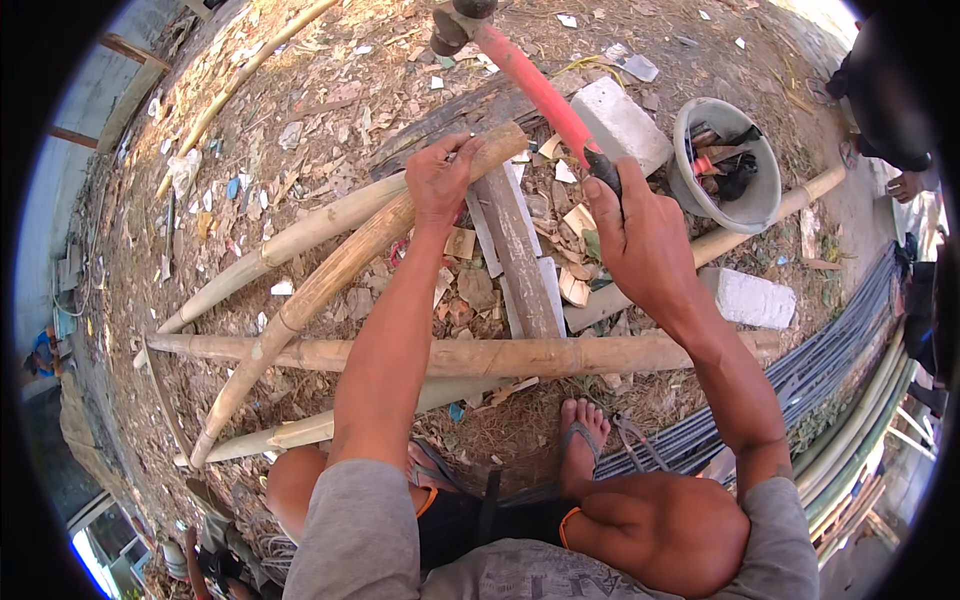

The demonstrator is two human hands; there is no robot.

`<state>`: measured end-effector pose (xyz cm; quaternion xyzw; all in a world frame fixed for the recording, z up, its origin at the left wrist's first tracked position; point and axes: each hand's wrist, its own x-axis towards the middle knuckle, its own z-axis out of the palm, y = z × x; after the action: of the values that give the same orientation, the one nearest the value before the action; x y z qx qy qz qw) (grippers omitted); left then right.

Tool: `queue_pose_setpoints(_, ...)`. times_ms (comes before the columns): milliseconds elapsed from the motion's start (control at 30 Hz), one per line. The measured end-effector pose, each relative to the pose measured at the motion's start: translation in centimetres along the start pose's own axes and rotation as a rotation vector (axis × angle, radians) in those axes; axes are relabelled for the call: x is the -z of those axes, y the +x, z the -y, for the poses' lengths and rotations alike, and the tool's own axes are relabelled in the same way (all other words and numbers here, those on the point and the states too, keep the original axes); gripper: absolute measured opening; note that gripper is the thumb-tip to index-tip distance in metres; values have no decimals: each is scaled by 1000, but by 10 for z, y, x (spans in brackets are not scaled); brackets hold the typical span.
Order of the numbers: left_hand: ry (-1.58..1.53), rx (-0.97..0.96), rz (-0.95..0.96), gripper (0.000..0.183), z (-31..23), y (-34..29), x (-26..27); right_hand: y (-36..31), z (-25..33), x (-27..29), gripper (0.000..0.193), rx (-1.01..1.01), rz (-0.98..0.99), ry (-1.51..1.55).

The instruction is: The person assembles a triangular bamboo frame by positioning bamboo poles and securing them together using a hammer and nails.

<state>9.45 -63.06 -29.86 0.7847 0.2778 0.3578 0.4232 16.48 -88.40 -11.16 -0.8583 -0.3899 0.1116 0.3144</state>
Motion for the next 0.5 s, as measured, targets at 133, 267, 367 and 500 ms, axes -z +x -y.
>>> queue_pose_setpoints(133,57,114,105,22,-7,1,-6,-2,-39,-19,36,-16,91,-211)
queue_pose_setpoints(267,10,18,69,28,7,-1,-2,4,-17,0,36,-31,43,-78)
queue_pose_setpoints(367,-48,-137,-27,31,9,3,0,12,19,24,35,20,-70,50)
queue_pose_setpoints(500,-306,2,-241,33,-4,9,4,5,0,-2,35,76,-177,149)
